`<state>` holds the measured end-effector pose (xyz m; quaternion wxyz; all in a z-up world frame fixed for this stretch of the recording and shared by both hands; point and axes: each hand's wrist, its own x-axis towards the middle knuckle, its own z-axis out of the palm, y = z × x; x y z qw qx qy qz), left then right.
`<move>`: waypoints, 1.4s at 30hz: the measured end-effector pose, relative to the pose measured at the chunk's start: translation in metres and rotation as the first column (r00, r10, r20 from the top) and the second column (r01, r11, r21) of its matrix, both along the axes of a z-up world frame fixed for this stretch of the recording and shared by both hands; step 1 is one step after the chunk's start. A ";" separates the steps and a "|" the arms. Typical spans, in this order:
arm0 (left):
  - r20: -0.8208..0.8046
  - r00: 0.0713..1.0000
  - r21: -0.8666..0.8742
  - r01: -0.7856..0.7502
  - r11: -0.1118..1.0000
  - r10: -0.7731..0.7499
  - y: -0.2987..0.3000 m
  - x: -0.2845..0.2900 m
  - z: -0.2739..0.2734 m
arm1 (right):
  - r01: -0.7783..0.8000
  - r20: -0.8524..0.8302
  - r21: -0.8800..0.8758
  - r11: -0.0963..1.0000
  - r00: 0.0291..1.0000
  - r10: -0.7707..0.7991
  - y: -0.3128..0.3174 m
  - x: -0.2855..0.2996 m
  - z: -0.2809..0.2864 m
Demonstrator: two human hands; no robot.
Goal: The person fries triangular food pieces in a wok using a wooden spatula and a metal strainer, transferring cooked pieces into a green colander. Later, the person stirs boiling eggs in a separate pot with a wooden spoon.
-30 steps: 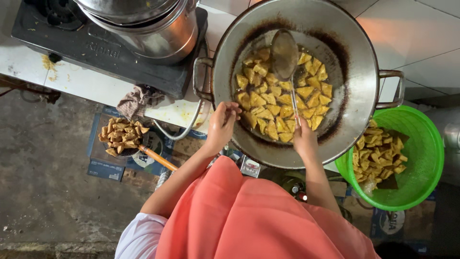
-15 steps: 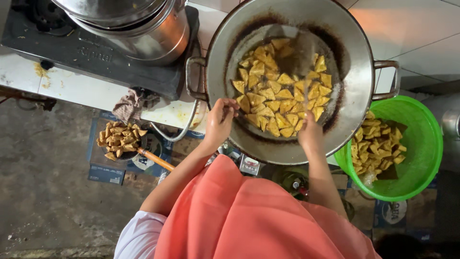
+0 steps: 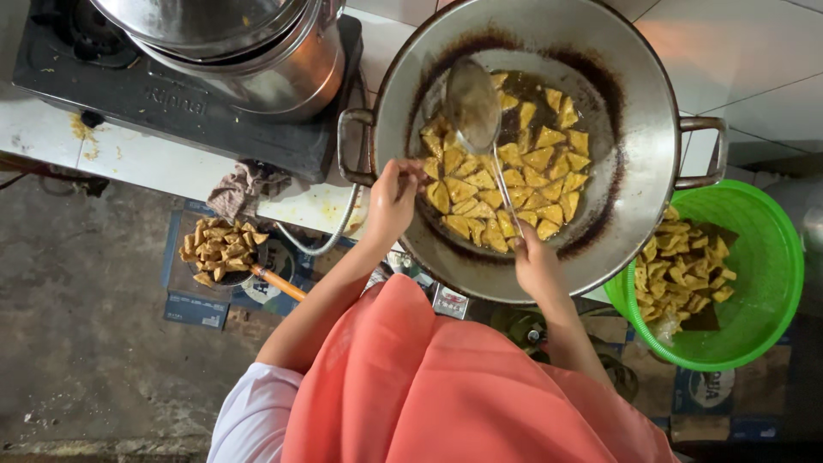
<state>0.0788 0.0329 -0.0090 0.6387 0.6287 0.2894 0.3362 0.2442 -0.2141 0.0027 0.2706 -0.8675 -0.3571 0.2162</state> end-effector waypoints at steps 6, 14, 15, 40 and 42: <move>-0.017 0.999 0.054 -0.031 0.998 0.032 0.024 0.018 -0.004 | 0.069 0.059 -0.099 0.993 0.996 -0.063 -0.008 0.019 -0.020; 0.045 0.998 0.032 -0.039 0.999 0.037 0.036 0.019 0.002 | 0.157 0.147 -0.149 0.976 0.980 -0.136 -0.018 0.041 -0.013; 0.004 0.999 0.035 -0.048 0.998 0.048 0.035 0.017 0.003 | 0.148 0.126 -0.144 0.978 0.983 -0.130 -0.019 0.041 -0.012; 0.062 0.998 0.048 -0.016 0.999 0.013 0.024 0.013 0.003 | 0.138 0.028 -0.286 0.948 0.990 -0.136 -0.047 0.023 0.031; 0.089 0.996 0.018 -0.010 1.000 0.008 0.022 0.014 0.004 | 0.235 -0.008 -0.332 0.913 0.968 -0.252 -0.048 0.026 0.038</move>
